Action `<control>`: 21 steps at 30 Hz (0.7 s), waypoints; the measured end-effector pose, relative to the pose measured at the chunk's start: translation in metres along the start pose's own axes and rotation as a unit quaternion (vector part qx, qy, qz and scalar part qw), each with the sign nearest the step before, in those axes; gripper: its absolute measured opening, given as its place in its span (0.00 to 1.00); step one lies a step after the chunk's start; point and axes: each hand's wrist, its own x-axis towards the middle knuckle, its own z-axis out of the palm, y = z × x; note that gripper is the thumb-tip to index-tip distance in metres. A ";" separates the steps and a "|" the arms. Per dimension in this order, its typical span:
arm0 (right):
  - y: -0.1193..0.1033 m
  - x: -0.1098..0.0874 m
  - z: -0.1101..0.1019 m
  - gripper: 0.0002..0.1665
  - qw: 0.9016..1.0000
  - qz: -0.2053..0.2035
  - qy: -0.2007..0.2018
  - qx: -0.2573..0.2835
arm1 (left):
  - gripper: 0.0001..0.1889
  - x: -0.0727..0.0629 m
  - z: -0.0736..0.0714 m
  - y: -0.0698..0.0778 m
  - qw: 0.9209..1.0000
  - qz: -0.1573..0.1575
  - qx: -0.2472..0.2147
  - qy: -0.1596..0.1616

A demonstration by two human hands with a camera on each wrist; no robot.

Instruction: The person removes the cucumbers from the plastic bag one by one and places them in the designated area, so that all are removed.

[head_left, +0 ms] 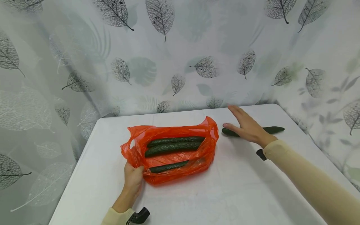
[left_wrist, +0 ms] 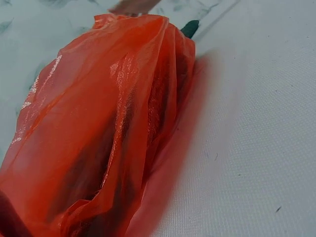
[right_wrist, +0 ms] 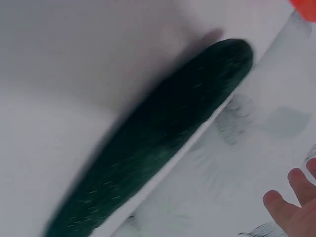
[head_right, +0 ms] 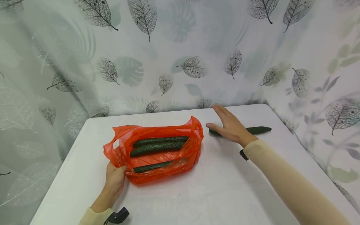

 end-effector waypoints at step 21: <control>-0.136 0.026 0.036 0.55 0.991 -0.129 -0.037 0.021 | 0.35 0.001 -0.001 -0.001 1.000 -0.011 0.011 -0.001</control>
